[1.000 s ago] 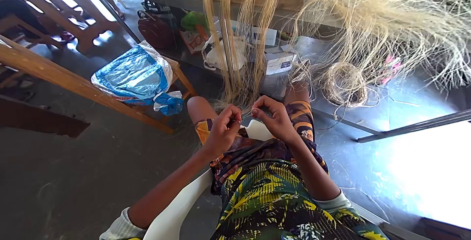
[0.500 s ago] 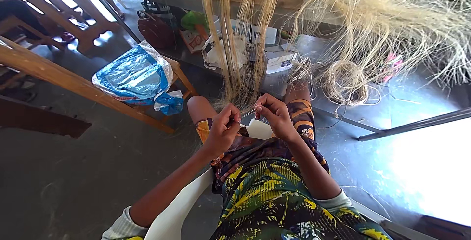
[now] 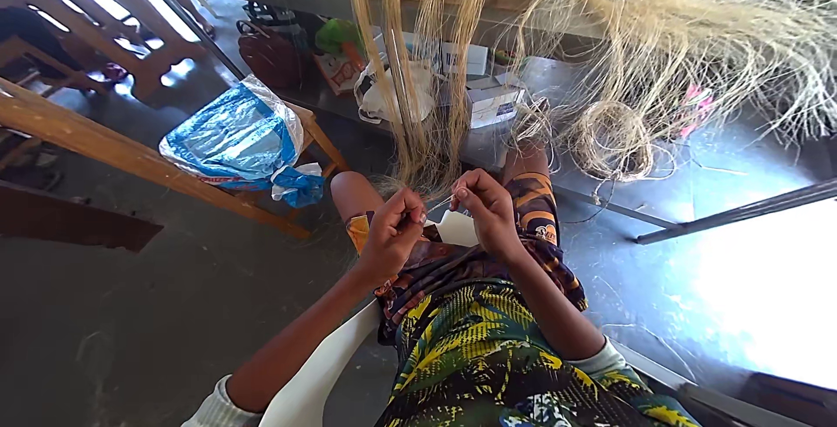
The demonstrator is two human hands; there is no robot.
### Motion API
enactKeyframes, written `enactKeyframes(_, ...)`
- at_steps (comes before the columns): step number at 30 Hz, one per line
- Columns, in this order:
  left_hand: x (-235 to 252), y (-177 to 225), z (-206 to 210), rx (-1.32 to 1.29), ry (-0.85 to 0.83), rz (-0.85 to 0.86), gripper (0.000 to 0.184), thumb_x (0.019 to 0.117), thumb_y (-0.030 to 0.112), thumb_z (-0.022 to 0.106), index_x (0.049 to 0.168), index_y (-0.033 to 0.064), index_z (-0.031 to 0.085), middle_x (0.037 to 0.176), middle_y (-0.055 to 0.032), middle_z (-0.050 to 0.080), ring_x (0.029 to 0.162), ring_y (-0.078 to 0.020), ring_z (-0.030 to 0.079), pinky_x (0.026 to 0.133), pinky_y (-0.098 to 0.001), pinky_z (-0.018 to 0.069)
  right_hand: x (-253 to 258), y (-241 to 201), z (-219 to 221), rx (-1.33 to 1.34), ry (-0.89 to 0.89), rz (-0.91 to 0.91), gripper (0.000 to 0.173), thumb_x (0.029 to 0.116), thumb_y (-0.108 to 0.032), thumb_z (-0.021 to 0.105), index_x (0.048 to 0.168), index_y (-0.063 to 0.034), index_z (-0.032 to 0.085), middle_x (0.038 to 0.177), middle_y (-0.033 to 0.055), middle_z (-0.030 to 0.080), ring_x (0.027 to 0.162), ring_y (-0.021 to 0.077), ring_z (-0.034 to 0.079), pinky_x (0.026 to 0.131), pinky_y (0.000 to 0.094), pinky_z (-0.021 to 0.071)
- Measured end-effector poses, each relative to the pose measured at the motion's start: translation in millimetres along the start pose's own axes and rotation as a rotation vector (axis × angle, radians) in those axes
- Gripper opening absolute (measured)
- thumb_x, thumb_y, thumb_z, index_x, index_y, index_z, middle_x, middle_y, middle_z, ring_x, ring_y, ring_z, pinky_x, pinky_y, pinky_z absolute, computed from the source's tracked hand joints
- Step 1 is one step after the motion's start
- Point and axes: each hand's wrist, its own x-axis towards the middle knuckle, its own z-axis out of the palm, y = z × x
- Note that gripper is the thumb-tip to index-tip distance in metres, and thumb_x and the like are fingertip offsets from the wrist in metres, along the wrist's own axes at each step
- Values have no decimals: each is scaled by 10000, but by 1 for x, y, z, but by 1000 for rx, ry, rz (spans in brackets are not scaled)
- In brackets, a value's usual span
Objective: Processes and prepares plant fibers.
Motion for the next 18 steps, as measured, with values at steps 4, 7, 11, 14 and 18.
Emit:
enactKeyframes(4,0,0,-3,39,20,-23,177,928,-31,491,900,143,507,813,78,530,706,34,511,647,-122,455,7,-10,-13,-155,-100,70,142,993,-99,532,1089,-73,634,972,-5,667,895,72,659,834,276,573)
enactKeyframes(7,0,0,-2,45,9,-24,171,926,-31,489,905,138,507,801,78,523,694,35,503,639,-121,449,12,-16,-17,-262,-203,4,256,993,-184,572,1201,-49,635,1108,22,668,983,83,647,865,280,557)
enactKeyframes(11,0,2,-2,56,3,-36,170,927,-32,493,910,137,505,801,76,524,682,36,497,625,-114,443,18,-19,-12,-303,-267,-102,164,972,-113,645,1093,-5,665,994,51,681,900,95,666,825,281,587)
enactKeyframes(14,0,1,-2,55,7,-43,159,920,-28,494,907,130,506,810,66,527,686,31,497,618,-116,435,20,-16,-9,-332,-256,-165,63,962,-42,635,969,9,672,876,38,675,788,60,645,738,235,566)
enactKeyframes(18,0,1,-1,51,-4,-46,165,923,-32,494,907,131,508,800,74,517,678,37,485,616,-111,426,18,-14,-4,-245,-194,-162,81,961,-27,602,938,-2,675,897,35,685,821,62,657,761,246,572)
